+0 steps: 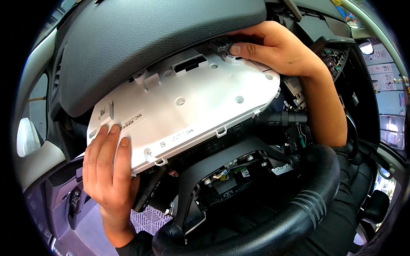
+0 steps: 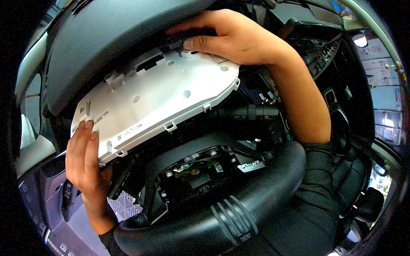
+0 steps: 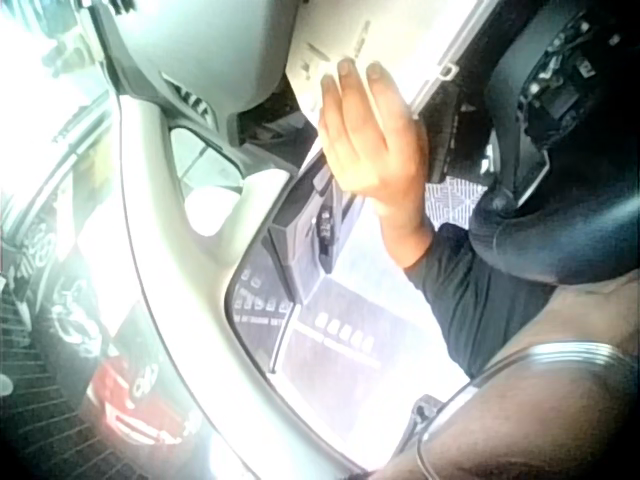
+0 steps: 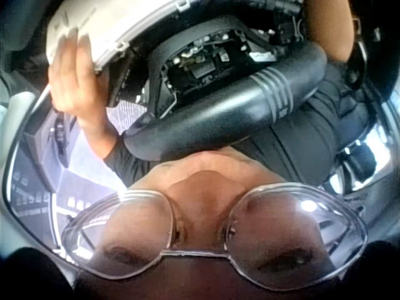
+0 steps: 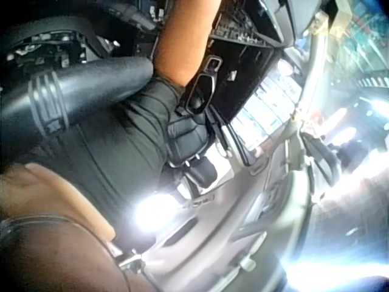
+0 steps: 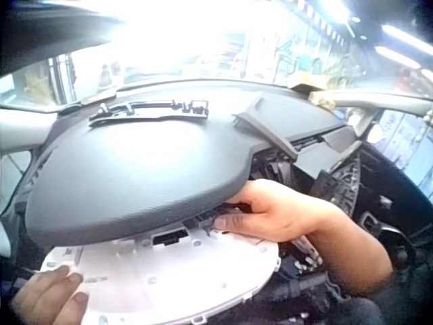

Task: The person connects wiring harnesses to the back of an instrument cluster and pushes the unit into the dashboard of a vehicle.

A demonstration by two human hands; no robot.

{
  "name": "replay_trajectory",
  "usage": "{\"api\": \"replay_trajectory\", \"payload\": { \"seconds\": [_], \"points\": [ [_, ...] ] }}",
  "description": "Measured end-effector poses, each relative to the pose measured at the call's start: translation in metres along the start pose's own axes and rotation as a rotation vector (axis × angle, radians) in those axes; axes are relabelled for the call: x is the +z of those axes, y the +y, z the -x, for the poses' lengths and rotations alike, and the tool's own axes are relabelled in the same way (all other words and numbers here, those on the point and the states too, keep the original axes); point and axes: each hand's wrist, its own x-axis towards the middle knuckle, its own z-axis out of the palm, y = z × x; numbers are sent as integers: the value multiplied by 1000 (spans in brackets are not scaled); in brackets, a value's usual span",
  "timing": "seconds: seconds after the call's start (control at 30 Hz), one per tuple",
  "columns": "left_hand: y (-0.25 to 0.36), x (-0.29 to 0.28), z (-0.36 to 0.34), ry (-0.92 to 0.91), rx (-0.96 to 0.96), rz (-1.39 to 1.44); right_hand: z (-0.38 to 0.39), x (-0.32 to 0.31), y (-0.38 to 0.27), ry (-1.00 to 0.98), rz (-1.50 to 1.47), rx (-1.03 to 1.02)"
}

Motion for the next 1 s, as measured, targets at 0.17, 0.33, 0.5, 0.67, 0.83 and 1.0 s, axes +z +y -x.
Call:
{"api": "replay_trajectory", "payload": {
  "seconds": [0.17,0.33,0.5,0.67,0.83,1.0],
  "points": [
    [1,0,-1,9,7,1,-5,4,5,18,-4,-17],
    [2,1,0,10,0,-9,-11,10,13,51,-55,-53],
    [3,0,1,-9,-20,-25,-8,9,16,35,26,-92],
    [3,1,0,14,-11,-33,-8,10,16,30,-9,-97],
    [3,1,0,21,-13,-38,-6,9,14,30,-22,-56],
    [3,2,0,20,-6,-28,-6,11,13,39,-26,-61]
  ]
}}
